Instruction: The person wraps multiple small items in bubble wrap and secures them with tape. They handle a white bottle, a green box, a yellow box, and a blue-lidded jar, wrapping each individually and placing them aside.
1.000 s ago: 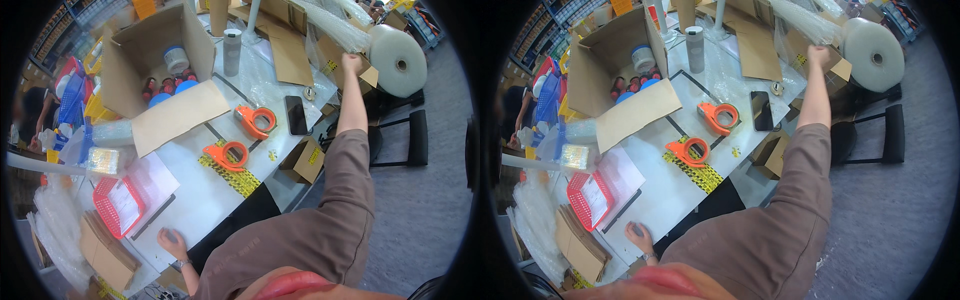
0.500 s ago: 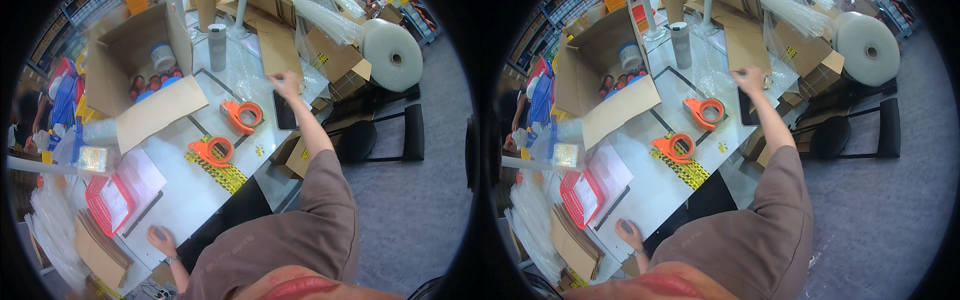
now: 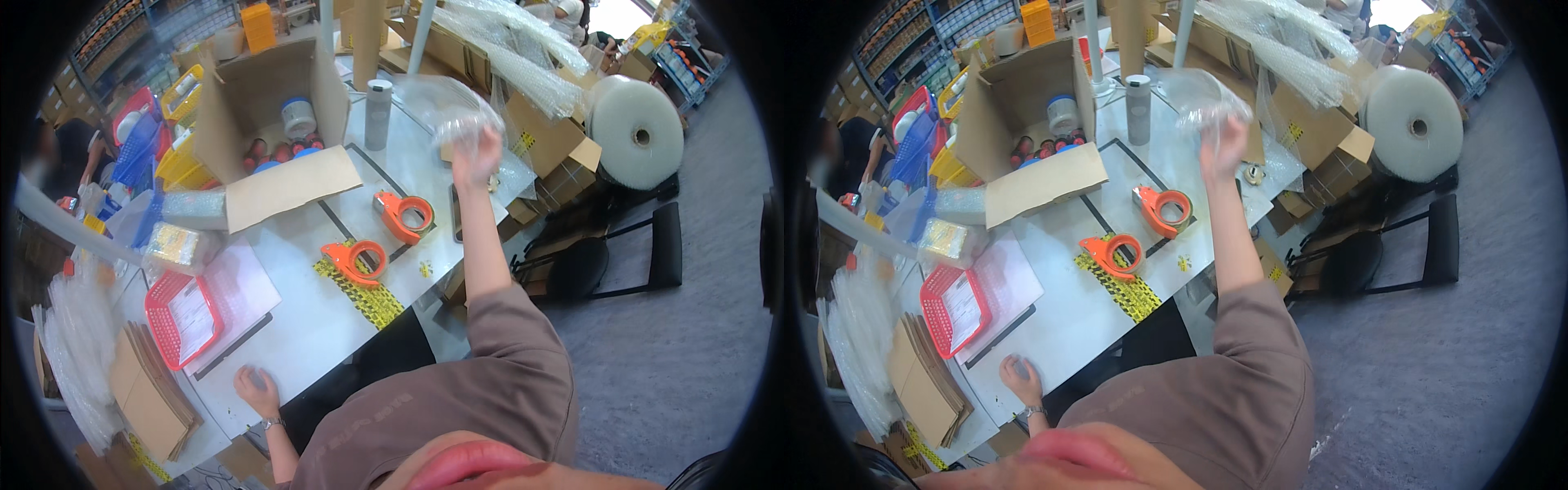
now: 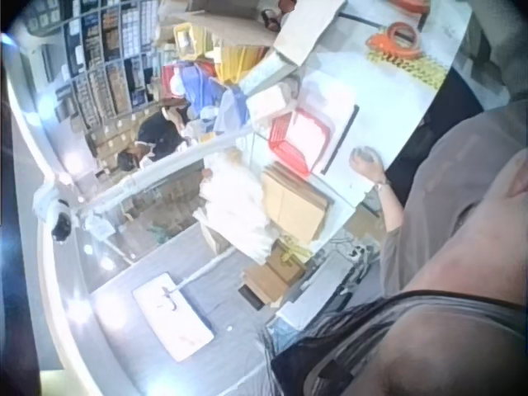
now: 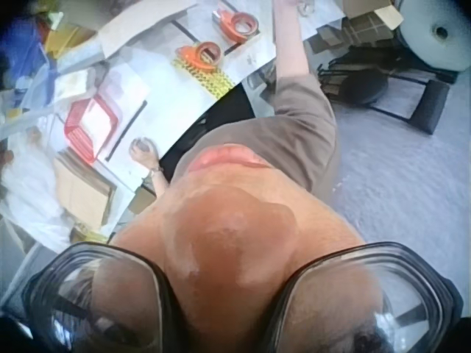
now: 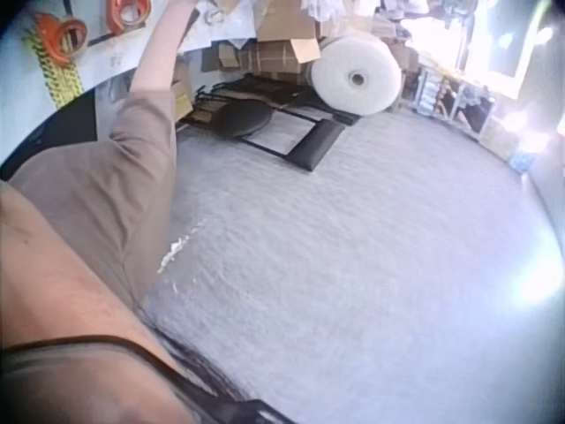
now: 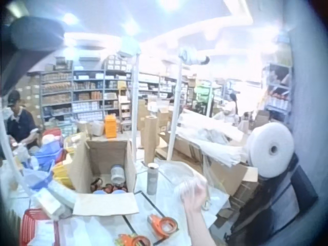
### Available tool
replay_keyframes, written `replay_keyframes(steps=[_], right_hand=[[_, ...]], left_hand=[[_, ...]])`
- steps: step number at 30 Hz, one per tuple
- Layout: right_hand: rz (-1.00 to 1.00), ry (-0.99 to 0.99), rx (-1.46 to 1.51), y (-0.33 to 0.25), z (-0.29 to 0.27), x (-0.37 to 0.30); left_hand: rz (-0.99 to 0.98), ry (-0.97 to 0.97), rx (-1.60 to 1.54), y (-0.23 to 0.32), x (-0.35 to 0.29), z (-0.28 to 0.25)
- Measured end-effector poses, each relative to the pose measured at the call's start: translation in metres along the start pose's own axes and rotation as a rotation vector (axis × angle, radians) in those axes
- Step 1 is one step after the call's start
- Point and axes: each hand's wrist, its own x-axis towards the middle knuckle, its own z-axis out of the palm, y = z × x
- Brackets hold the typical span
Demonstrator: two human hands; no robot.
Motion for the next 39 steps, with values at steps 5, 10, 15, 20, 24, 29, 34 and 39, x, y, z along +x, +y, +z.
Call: replay_keyframes(steps=[5, 10, 15, 20, 24, 29, 34, 39], right_hand=[[-0.104, -0.502, -0.793, -0.005, 0.104, -0.215], [0.539, -1.374, -0.839, 0.056, 0.099, -0.365], [1.009, -1.579, -1.025, 0.049, 0.127, -0.353], [1.293, -1.669, -1.092, 0.044, 0.153, -0.327], [1.249, -1.223, -1.196, 0.043, 0.107, -0.310], [0.756, -0.354, -0.448, 0.037, 0.148, -0.280], [0.692, -0.526, -0.253, 0.061, 0.184, -0.291], [0.704, -0.700, -0.402, 0.057, 0.215, -0.291]], left_hand=[[0.008, -0.013, -0.238, 0.031, 0.005, 0.004], [-0.447, -0.856, -1.910, 0.115, 0.090, -0.012], [0.209, -1.097, -1.073, 0.151, 0.094, -0.050], [0.304, -0.820, -0.767, 0.153, 0.059, -0.068], [0.321, -0.328, -0.794, 0.124, 0.046, -0.090], [0.270, -0.277, -0.701, 0.094, 0.025, -0.105], [-0.039, -0.062, -1.166, 0.099, 0.052, -0.094], [0.105, 0.056, -1.194, 0.127, 0.096, -0.139]])
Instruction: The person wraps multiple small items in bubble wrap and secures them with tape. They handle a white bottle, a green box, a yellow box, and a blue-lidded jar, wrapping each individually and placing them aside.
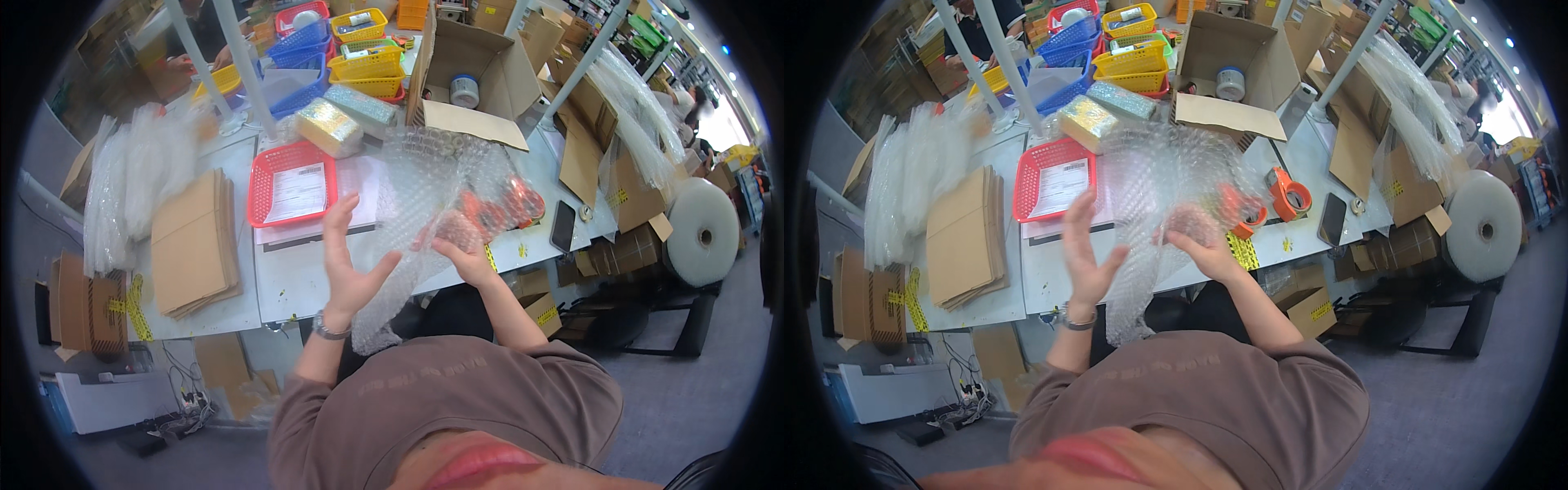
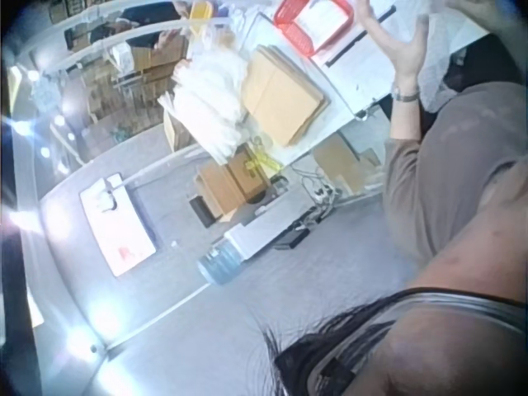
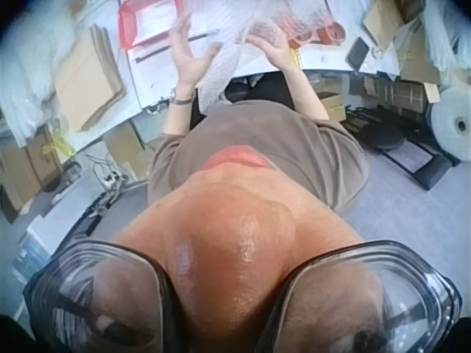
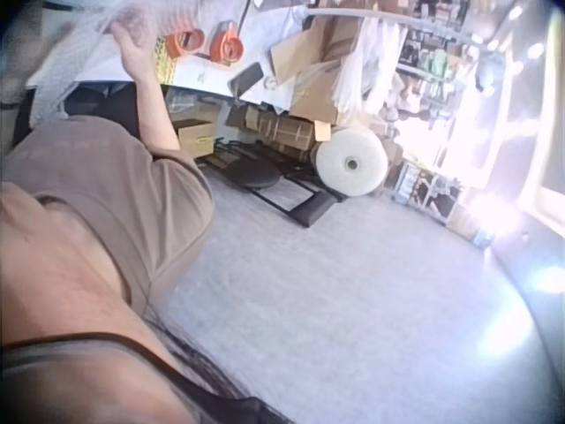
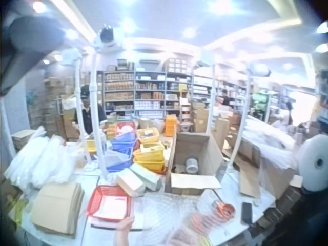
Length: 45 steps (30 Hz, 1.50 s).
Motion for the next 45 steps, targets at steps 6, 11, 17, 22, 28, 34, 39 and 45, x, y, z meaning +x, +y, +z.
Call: replay_keyframes(steps=[6, 11, 17, 22, 28, 34, 39, 45], right_hand=[[0.062, 0.298, 0.074, 0.018, -0.035, -0.018], [0.075, 0.319, 0.069, 0.026, -0.036, -0.027], [0.076, 0.289, 0.060, 0.031, -0.040, -0.025], [-0.020, 0.355, -0.048, 0.029, -0.037, -0.021], [-0.111, 0.023, -0.308, -0.027, -0.007, 0.014], [-0.036, 0.115, -0.302, -0.024, -0.028, 0.079], [0.002, 0.174, -0.259, 0.017, -0.026, 0.144], [0.109, 0.324, -0.170, 0.076, -0.021, 0.178]], left_hand=[[0.539, -0.715, -0.780, 0.140, 0.060, -0.021], [0.757, -0.837, -0.696, 0.196, 0.062, 0.008], [0.851, -0.774, -0.632, 0.199, 0.064, 0.017], [0.838, -0.483, -0.472, 0.146, 0.069, 0.014], [-0.164, -0.182, -0.038, 0.006, 0.037, 0.029], [-0.411, 0.045, 0.112, -0.040, 0.048, -0.042], [-0.262, 0.226, 0.149, -0.079, 0.080, -0.071], [-0.971, 0.067, -0.346, -0.155, 0.025, -0.091]])
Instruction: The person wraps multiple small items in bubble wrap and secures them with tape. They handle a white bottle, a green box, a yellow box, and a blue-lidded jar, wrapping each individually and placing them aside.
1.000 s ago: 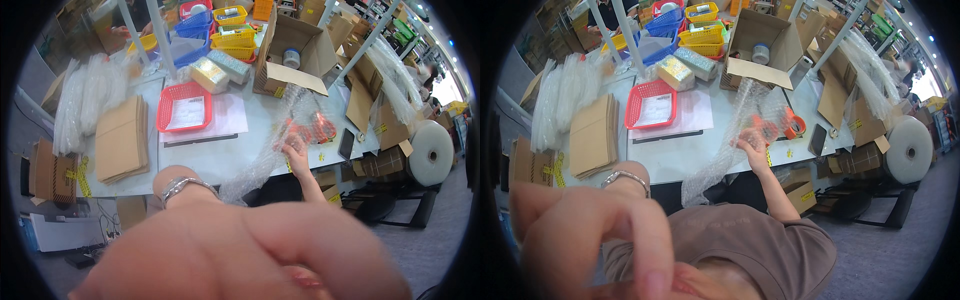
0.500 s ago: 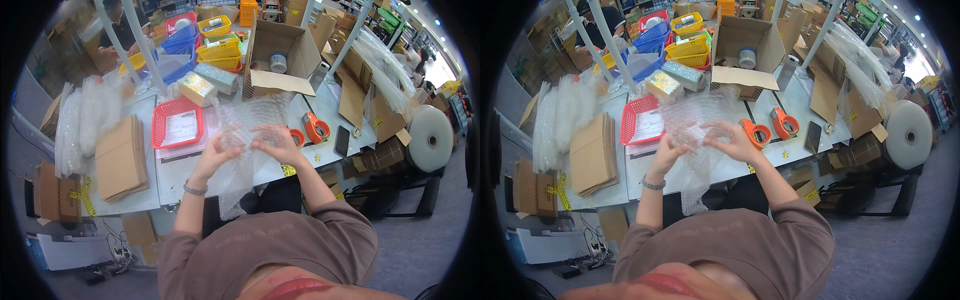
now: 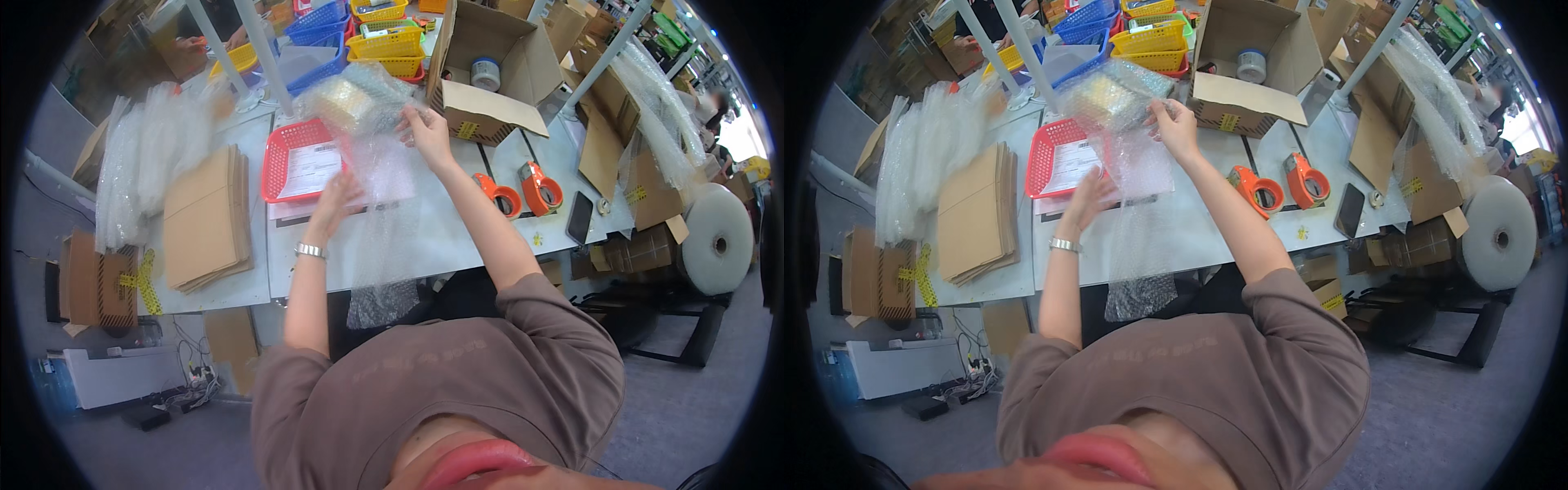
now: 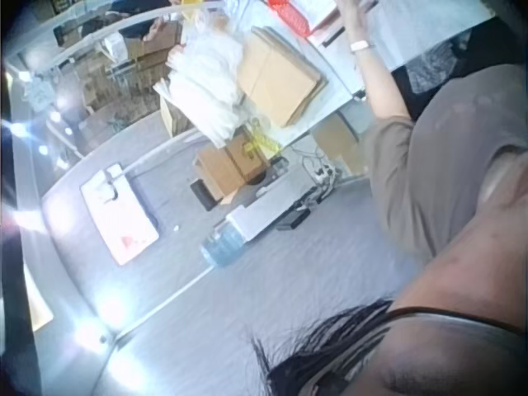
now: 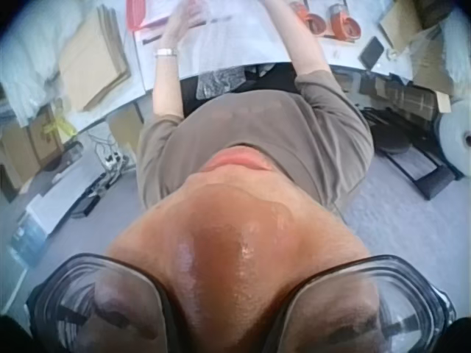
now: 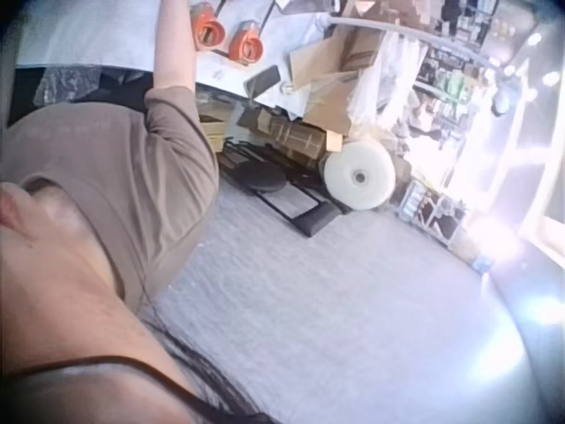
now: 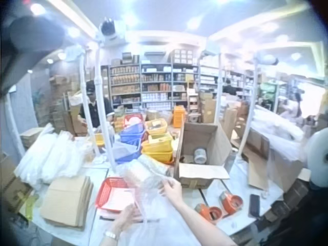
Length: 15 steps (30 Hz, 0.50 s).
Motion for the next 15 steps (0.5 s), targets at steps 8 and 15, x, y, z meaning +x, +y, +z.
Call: replay_keyframes(steps=[8, 15], right_hand=[[0.366, 0.036, 0.020, 0.074, -0.013, -0.027], [0.429, -0.084, -0.226, 0.126, -0.058, -0.093]], left_hand=[[0.101, -0.069, 0.027, -0.038, 0.005, 0.007], [0.212, 0.174, 0.411, 0.000, 0.038, 0.036]])
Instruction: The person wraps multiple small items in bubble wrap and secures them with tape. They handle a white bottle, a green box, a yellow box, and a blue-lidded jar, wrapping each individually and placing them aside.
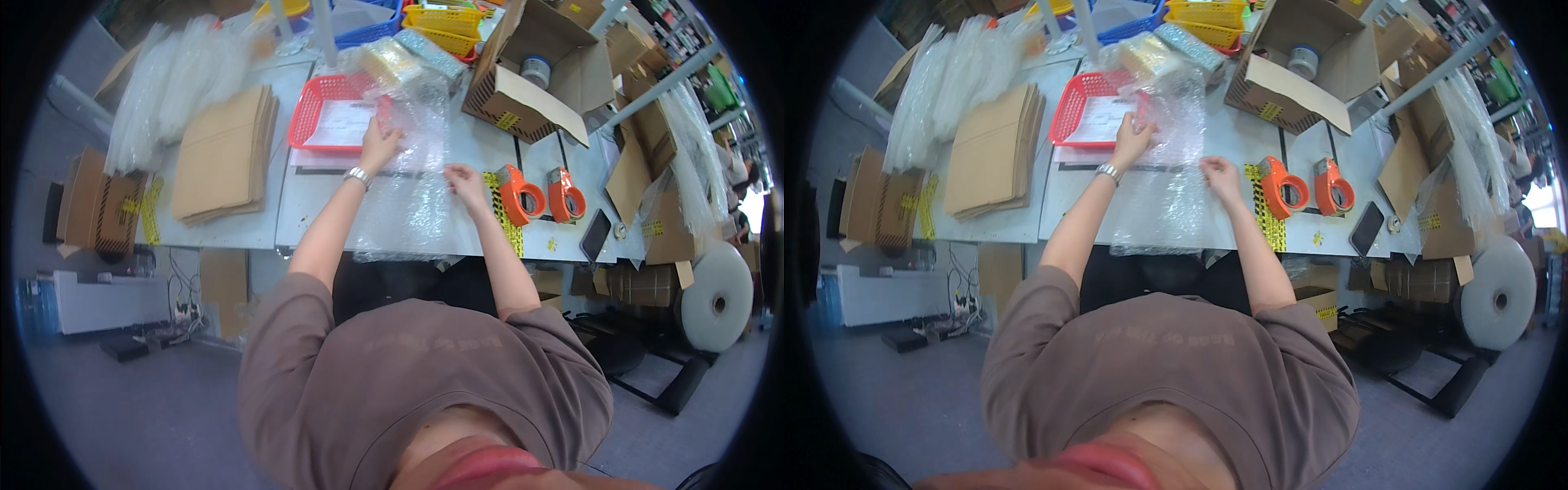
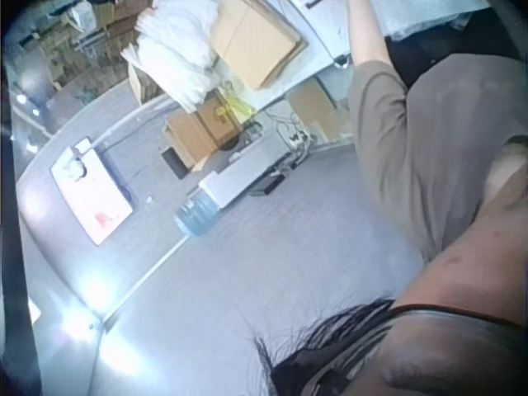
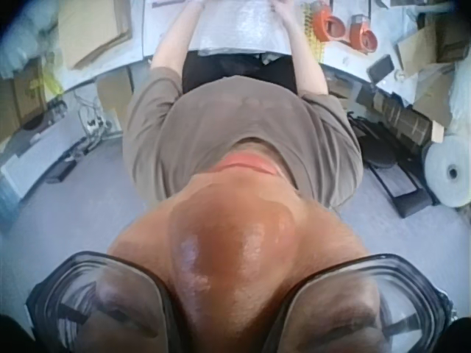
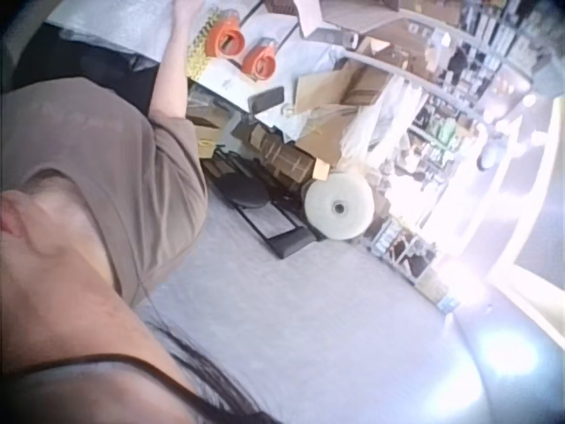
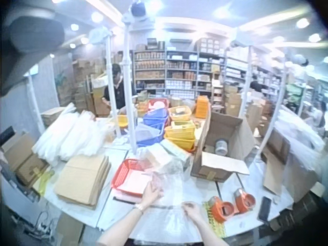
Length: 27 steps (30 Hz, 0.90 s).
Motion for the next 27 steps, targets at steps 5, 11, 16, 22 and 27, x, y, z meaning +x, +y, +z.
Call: replay_keyframes(steps=[5, 11, 16, 22, 27], right_hand=[[-0.158, 0.251, -0.149, 0.021, -0.015, 0.020], [-0.773, 0.370, -0.772, -0.002, 0.005, -0.023], [-0.775, -0.101, -1.017, 0.039, 0.000, -0.050], [-0.654, -0.029, -1.081, 0.042, 0.005, -0.053], [-0.903, -0.210, -0.910, -0.045, -0.028, -0.066]], left_hand=[[0.903, 0.425, 0.724, -0.011, -0.032, 0.017], [0.814, -0.205, 1.236, -0.091, -0.106, 0.027], [0.738, -0.311, 1.283, -0.103, -0.084, 0.007], [0.763, -0.439, 1.235, -0.091, -0.061, 0.003], [0.753, -0.415, 1.168, -0.092, -0.058, 0.003]])
